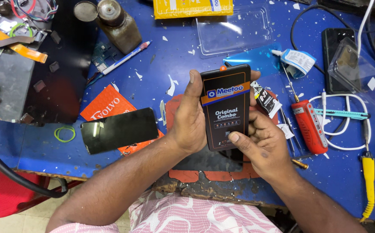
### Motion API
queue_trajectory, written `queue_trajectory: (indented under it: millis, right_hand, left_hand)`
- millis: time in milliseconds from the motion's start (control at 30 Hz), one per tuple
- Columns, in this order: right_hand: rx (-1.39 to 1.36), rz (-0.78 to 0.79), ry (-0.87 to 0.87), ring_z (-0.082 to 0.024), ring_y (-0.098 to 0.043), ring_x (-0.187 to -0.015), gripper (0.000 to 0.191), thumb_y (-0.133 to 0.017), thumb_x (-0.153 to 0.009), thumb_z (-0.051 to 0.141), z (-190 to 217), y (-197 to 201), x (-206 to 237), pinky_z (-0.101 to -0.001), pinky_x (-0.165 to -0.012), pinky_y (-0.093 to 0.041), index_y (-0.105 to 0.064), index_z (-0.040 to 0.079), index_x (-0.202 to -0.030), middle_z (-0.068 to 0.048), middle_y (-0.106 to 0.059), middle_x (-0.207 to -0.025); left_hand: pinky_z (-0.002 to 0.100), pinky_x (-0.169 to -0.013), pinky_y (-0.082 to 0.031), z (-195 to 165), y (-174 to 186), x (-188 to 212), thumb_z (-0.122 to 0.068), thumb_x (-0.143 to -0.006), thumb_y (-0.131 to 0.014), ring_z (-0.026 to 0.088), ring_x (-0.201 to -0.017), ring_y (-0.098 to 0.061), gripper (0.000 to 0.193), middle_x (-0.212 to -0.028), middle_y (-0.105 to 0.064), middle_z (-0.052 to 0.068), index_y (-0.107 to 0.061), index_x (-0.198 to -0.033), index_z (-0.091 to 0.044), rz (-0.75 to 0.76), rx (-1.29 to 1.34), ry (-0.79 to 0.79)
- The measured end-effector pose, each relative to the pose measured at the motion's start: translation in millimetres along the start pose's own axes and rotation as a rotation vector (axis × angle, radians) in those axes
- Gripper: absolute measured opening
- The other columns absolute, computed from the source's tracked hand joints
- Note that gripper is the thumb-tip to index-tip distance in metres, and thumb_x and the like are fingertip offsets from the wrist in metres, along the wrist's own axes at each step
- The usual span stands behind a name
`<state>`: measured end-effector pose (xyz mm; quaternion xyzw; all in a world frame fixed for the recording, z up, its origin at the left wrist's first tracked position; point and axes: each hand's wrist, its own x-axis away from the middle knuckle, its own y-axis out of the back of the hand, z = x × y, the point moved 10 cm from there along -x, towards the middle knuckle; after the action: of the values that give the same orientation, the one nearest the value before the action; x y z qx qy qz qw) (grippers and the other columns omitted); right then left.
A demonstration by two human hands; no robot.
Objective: The person applies adhesive to a smartphone back cover and attaches it to the phone body. They then connect a charging cable to test the device, wipe the surface with a tissue, and interact with the touchscreen. Finally, they open a replacement battery package and prepare to install it.
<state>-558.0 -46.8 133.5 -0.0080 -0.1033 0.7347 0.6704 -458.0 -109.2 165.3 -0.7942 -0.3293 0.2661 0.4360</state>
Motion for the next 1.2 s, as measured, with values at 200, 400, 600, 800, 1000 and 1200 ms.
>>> queue_trajectory:
  millis: [200, 400, 600, 800, 1000, 1200]
  right_hand:
    - [0.001, -0.016, -0.011, -0.014, -0.069, -0.108, 0.033, -0.066, -0.099, 0.001, -0.1, 2.1, 0.6, -0.0294, -0.095, -0.058, -0.056, -0.006, -0.129, -0.013, -0.071, -0.116]
    - [-0.029, -0.02, -0.013, -0.013, -0.069, -0.109, 0.035, -0.065, -0.098, 0.001, 2.2, 3.4, 0.3, -0.0292, -0.095, -0.058, -0.055, -0.006, -0.131, -0.013, -0.071, -0.118]
    - [-0.036, -0.065, 0.043, -0.014, -0.069, -0.11, 0.037, -0.064, -0.098, 0.001, 10.2, 9.6, 1.4, -0.0286, -0.097, -0.057, -0.054, -0.005, -0.133, -0.012, -0.071, -0.119]
    - [-0.126, -0.112, 0.044, -0.015, -0.068, -0.111, 0.035, -0.064, -0.103, 0.002, 13.1, 14.1, 1.7, -0.0304, -0.1, -0.055, -0.053, -0.006, -0.136, -0.014, -0.071, -0.12]
    - [-0.034, -0.131, 0.058, -0.011, -0.066, -0.115, 0.049, -0.061, -0.098, 0.006, 25.0, 17.3, -4.8, -0.0281, -0.102, -0.055, -0.045, -0.003, -0.144, -0.007, -0.068, -0.124]
    - [0.956, -0.326, 0.56, -0.016, -0.064, -0.083, 0.027, -0.071, -0.097, -0.005, 96.9, 8.5, 19.0, -0.0325, -0.074, -0.053, -0.071, 0.007, -0.121, -0.004, -0.067, -0.097]
  left_hand:
    - [0.032, -0.099, -0.056, -2.9, -6.0, -0.2, -0.072, -0.11, -0.032, 0.02, -0.108, -0.066, 0.093, -0.117, -0.065, 0.016, -0.044, -0.155, 0.009, 0.039, -0.001, 0.007]
    - [0.036, -0.105, -0.056, -4.8, -5.7, -1.8, -0.071, -0.112, -0.033, 0.023, -0.116, -0.066, 0.092, -0.124, -0.062, 0.019, -0.044, -0.155, 0.009, 0.035, 0.008, 0.004]
    - [0.043, -0.111, -0.053, 10.3, -9.4, -5.4, -0.071, -0.103, -0.03, 0.027, -0.128, -0.061, 0.091, -0.15, -0.053, 0.019, -0.038, -0.16, -0.001, 0.037, -0.02, 0.051]
    - [0.043, -0.123, -0.046, 26.0, -13.1, -2.4, -0.074, -0.104, -0.027, 0.026, -0.14, -0.055, 0.095, -0.151, -0.052, 0.021, -0.038, -0.157, 0.004, 0.074, -0.107, 0.099]
    - [0.044, -0.117, -0.05, 15.6, -3.9, -1.8, -0.071, -0.111, -0.025, 0.028, -0.129, -0.062, 0.091, -0.135, -0.062, 0.021, -0.041, -0.154, 0.007, 0.044, -0.024, 0.061]
    - [0.042, -0.105, -0.057, -1.1, 7.3, -3.2, -0.07, -0.11, -0.026, 0.027, -0.115, -0.069, 0.09, -0.123, -0.067, 0.018, -0.041, -0.155, 0.007, -0.025, 0.016, -0.013]
